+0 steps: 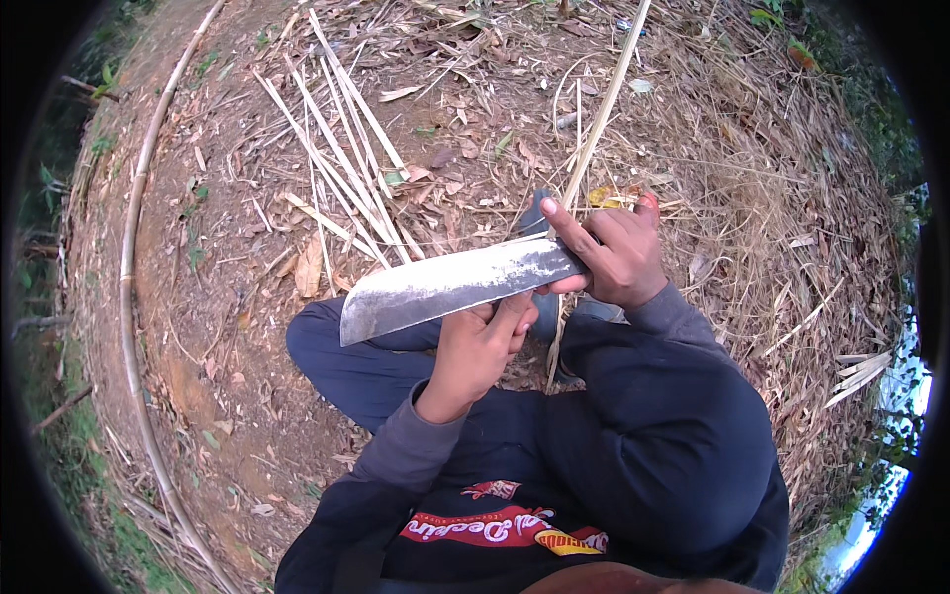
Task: The person sits on the ground and uses a machete to split long bamboo stalks into thin strips. They hold the bamboo with one hand and strike it with the machete in the other, occasionally adjusting the bamboo's position. The split strips are placed on the ground nearby.
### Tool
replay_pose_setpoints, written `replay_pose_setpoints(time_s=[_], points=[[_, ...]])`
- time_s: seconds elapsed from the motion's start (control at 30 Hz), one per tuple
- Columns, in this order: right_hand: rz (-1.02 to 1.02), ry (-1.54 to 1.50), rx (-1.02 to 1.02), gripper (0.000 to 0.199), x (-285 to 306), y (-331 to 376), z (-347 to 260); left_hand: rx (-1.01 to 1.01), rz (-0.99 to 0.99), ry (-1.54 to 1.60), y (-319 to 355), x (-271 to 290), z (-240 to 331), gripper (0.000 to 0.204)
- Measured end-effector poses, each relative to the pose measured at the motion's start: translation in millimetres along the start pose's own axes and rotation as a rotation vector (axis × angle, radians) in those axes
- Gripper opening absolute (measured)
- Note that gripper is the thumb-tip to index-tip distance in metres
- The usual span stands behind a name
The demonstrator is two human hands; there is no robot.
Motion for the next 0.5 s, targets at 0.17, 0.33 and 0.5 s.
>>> replay_pose_setpoints(time_s=[0.17, 0.33, 0.5], points=[[0.037, 0.050, -0.101, 0.070, -3, 18, 8, 0.038, -0.058, 0.004, 9, -1, 4, 0.028], [0.002, 0.211, -0.196, 0.071, 3, 37, 19, 0.114, -0.091, 0.043, 19, 4, -12, 0.025], [-0.041, 0.251, -0.320, 0.071, -18, 61, 21, 0.264, -0.085, 0.111, 45, 29, -43, 0.026]])
Point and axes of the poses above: each hand's wrist, its own y-axis away from the middle knuckle, its own x-axis out of the back of the hand, z = x × y, the point moved 5 cm from there along -y, towards the middle knuckle, and after that the axes turned 9 degrees about x, right-handed, at the moved point
